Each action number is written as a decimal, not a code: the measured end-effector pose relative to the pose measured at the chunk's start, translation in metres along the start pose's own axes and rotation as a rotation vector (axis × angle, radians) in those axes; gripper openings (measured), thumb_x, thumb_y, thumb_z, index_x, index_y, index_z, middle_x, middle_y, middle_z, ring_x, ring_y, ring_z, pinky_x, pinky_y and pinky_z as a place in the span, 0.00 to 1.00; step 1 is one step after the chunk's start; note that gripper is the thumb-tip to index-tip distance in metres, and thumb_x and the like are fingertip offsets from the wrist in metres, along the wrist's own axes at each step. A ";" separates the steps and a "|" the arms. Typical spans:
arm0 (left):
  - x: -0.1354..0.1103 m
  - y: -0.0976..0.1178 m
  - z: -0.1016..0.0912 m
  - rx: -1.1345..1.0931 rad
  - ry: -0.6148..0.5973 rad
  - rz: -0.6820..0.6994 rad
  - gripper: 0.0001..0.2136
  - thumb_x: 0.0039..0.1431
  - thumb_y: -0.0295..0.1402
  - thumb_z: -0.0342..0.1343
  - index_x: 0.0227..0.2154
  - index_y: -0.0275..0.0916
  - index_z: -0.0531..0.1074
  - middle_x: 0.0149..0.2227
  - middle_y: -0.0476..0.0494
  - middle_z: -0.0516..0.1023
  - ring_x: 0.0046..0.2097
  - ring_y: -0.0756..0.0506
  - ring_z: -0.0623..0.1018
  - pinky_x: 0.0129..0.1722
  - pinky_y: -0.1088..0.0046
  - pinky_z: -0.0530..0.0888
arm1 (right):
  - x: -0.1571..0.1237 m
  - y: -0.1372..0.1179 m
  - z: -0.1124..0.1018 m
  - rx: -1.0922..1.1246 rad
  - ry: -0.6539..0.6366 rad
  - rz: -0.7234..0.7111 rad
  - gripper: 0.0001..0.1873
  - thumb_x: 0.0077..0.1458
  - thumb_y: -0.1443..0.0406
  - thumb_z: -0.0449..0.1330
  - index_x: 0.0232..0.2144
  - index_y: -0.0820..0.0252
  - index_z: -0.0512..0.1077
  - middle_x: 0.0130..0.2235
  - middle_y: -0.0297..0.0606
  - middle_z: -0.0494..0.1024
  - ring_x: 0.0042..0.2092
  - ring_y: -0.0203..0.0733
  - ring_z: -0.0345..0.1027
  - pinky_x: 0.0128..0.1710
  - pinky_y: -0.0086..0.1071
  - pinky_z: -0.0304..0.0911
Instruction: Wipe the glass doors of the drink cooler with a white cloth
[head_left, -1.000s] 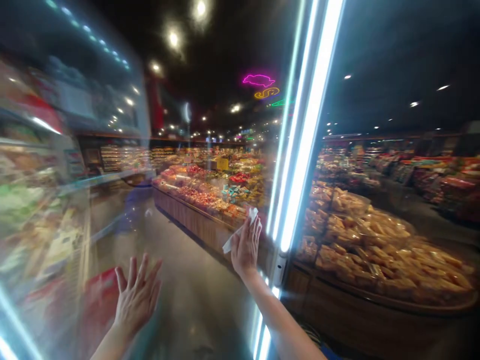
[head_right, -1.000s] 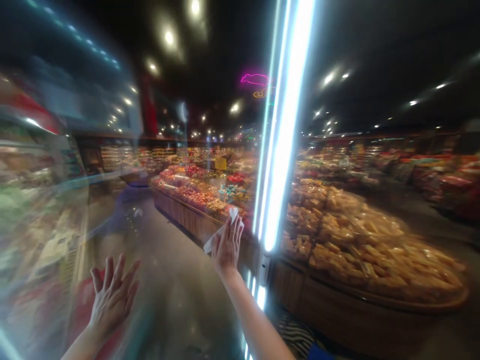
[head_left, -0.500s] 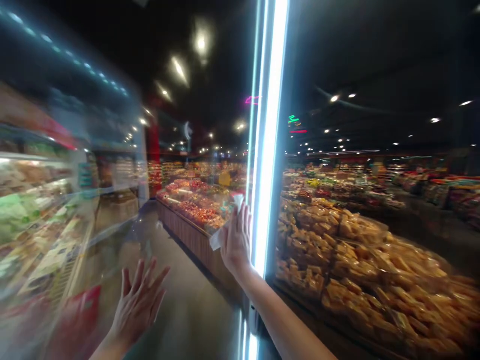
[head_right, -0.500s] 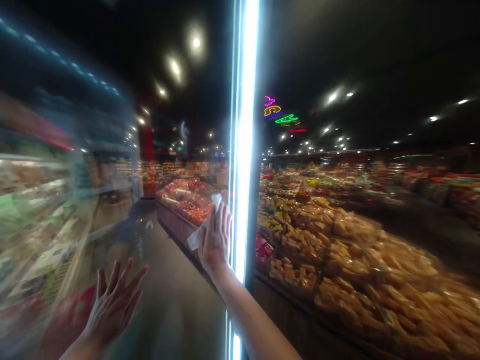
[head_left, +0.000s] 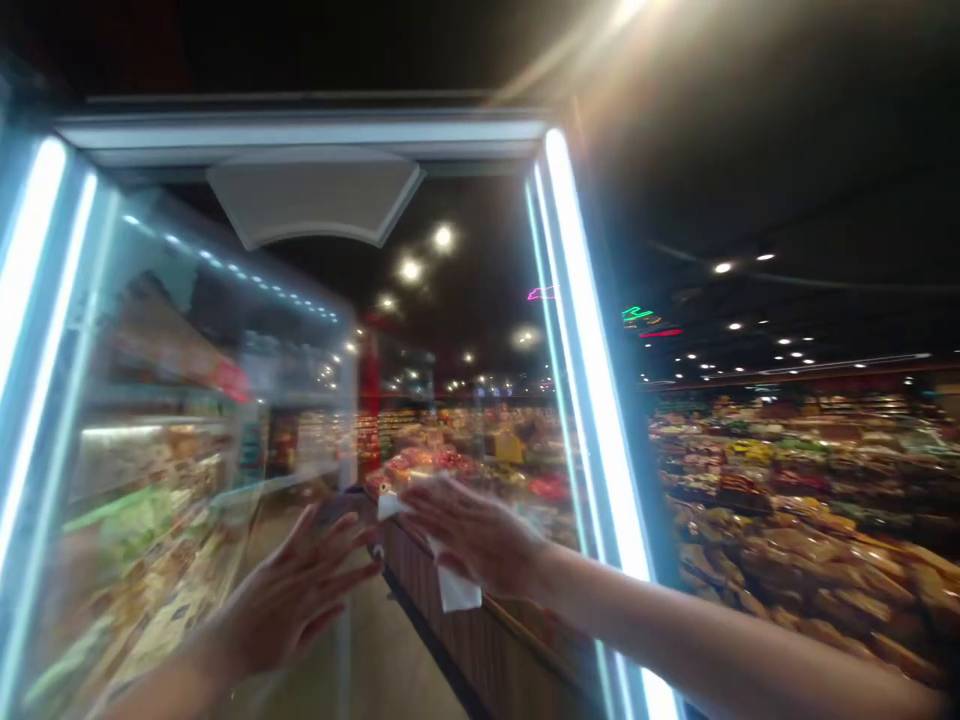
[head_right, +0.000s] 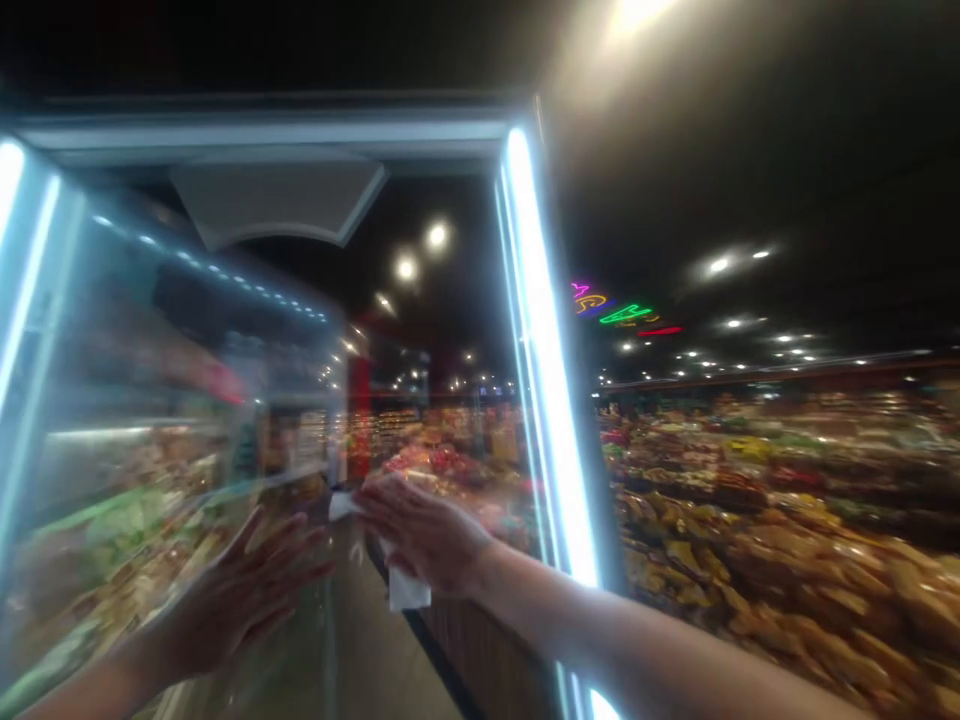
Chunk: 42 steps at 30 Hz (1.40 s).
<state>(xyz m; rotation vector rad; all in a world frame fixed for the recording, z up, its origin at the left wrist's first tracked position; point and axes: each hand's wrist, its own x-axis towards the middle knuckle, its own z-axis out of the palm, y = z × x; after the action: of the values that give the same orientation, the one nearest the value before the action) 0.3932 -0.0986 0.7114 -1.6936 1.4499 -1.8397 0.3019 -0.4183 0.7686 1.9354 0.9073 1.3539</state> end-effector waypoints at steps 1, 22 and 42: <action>-0.003 -0.017 -0.004 0.033 -0.014 -0.002 0.30 0.66 0.42 0.56 0.70 0.56 0.57 0.72 0.54 0.61 0.76 0.44 0.52 0.76 0.52 0.37 | 0.018 0.019 -0.005 -0.033 0.030 0.089 0.43 0.69 0.61 0.49 0.75 0.60 0.30 0.76 0.35 0.45 0.76 0.45 0.38 0.77 0.45 0.47; -0.232 -0.273 -0.057 0.076 -0.047 -0.572 0.30 0.71 0.37 0.47 0.72 0.57 0.48 0.76 0.46 0.48 0.76 0.33 0.46 0.71 0.32 0.53 | 0.401 -0.080 0.072 -0.090 -0.027 -0.046 0.36 0.71 0.59 0.46 0.75 0.64 0.43 0.76 0.40 0.46 0.77 0.48 0.36 0.77 0.50 0.40; -0.407 -0.326 -0.067 -0.079 0.208 -0.910 0.33 0.69 0.38 0.51 0.73 0.51 0.45 0.74 0.39 0.54 0.75 0.35 0.53 0.69 0.44 0.65 | 0.709 -0.210 0.155 -0.061 -0.116 0.013 0.37 0.70 0.58 0.41 0.74 0.72 0.46 0.76 0.46 0.41 0.77 0.54 0.32 0.77 0.50 0.34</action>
<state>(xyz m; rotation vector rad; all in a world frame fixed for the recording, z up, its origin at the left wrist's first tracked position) 0.5922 0.3878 0.7270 -2.5288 0.8416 -2.4509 0.5833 0.2623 0.9387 1.9540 0.7902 1.2475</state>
